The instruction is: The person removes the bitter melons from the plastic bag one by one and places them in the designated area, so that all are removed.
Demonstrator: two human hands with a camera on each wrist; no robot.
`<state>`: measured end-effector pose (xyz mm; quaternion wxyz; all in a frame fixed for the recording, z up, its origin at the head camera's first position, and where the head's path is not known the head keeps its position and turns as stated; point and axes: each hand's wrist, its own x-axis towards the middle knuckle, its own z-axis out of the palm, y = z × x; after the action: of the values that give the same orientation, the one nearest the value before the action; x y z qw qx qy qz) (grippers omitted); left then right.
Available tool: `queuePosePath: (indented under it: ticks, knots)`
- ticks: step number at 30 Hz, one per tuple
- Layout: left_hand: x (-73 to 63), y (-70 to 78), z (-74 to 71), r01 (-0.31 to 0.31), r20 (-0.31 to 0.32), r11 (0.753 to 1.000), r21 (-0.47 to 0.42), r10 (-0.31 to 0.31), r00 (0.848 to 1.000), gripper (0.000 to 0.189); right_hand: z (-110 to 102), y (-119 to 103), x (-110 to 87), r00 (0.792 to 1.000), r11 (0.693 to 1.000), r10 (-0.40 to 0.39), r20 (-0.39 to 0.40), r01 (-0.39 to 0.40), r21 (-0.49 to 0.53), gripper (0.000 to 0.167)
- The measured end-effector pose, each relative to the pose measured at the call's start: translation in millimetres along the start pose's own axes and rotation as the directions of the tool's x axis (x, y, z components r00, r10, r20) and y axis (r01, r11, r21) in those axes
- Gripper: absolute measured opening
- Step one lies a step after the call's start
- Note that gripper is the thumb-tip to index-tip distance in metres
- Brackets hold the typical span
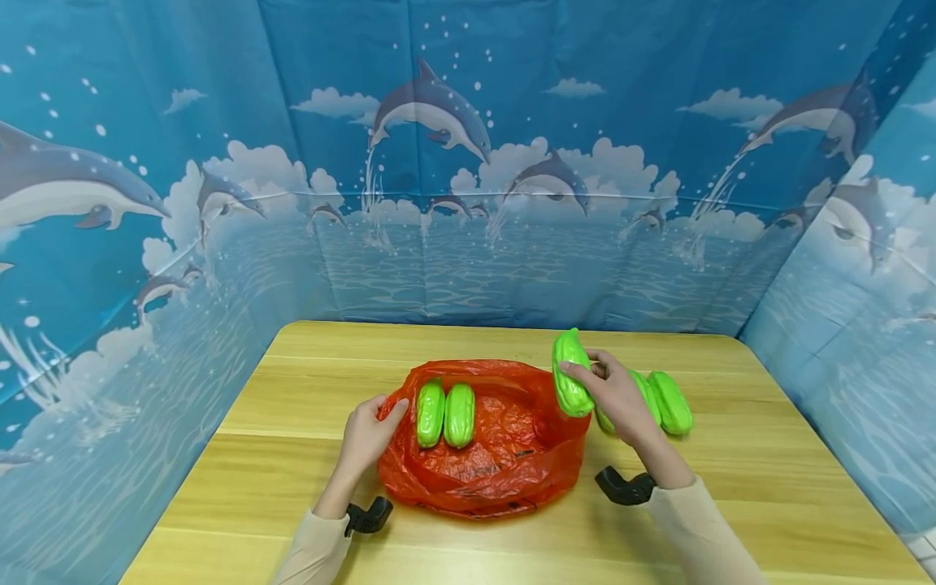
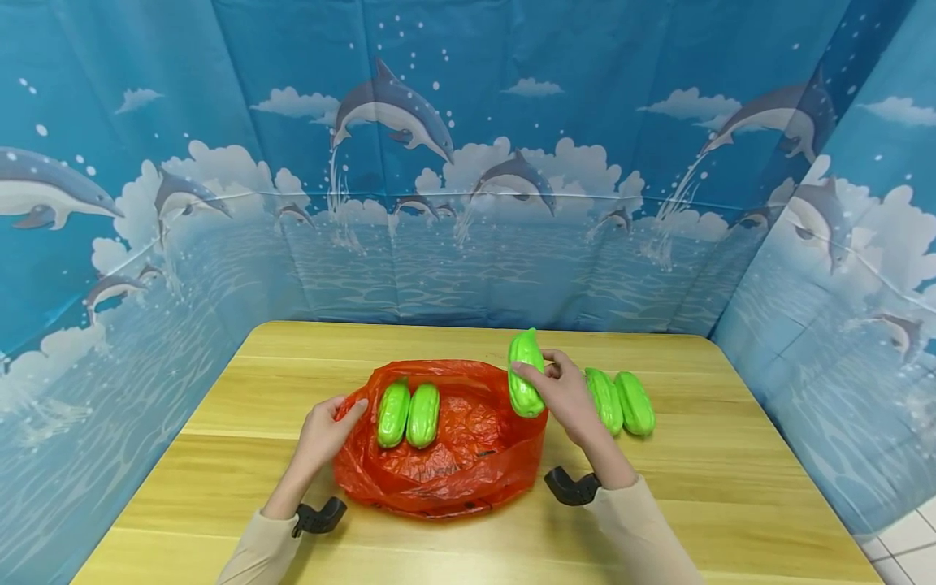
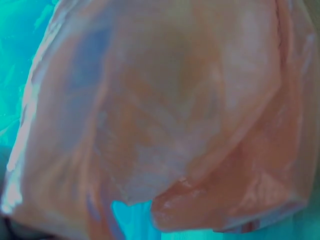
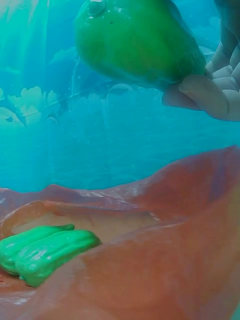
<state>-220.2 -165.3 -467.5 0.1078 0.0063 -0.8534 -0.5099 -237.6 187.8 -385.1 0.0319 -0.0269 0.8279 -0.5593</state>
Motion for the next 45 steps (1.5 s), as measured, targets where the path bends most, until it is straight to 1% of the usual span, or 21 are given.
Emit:
queuePosePath:
  ticks: [8, 12, 17, 19, 27, 35, 41, 45]
  knots:
    - [0.3, -1.2, 0.9, -0.014, -0.001, 1.0, 0.001, 0.014, 1.0, 0.034, -11.3, 7.1, -4.4, 1.0, 0.999, -0.001, -0.029, 0.002, 0.041, 0.07]
    - [0.5, -2.5, 1.1, -0.02, -0.007, 1.0, -0.003, 0.02, 1.0, 0.034, -16.3, 12.3, -4.9, 0.999, 1.0, 0.007, -0.035, -0.006, 0.029, 0.074]
    - [0.8, -2.5, 1.2, -0.008, -0.006, 1.0, -0.002, 0.008, 1.0, 0.033, -22.1, 19.8, -7.3, 0.999, 0.999, 0.018, -0.044, -0.017, 0.032, 0.076]
    - [0.5, -1.9, 1.1, -0.005, -0.004, 1.0, -0.002, 0.005, 1.0, 0.033, -24.4, 22.5, -8.7, 0.998, 0.999, 0.022, -0.051, -0.021, 0.025, 0.076]
    - [0.4, -2.6, 0.9, -0.004, 0.001, 1.0, -0.005, 0.004, 1.0, 0.033, -31.3, 29.1, -14.5, 0.994, 0.994, 0.049, -0.095, -0.058, -0.09, 0.083]
    - [0.2, -2.2, 1.7, -0.006, 0.0, 1.0, -0.018, 0.006, 1.0, 0.032, -36.2, 39.4, -19.2, 0.995, 0.991, 0.075, -0.07, -0.082, -0.102, 0.088]
    - [0.5, -3.0, 1.7, -0.015, -0.006, 1.0, -0.005, 0.015, 1.0, 0.033, -38.3, 50.4, -21.6, 0.993, 0.989, 0.071, -0.09, -0.081, -0.121, 0.085]
    - [0.3, -2.4, 1.6, -0.017, -0.009, 1.0, -0.003, 0.017, 1.0, 0.033, -39.8, 58.4, -23.7, 0.992, 0.985, 0.08, -0.095, -0.094, -0.143, 0.088]
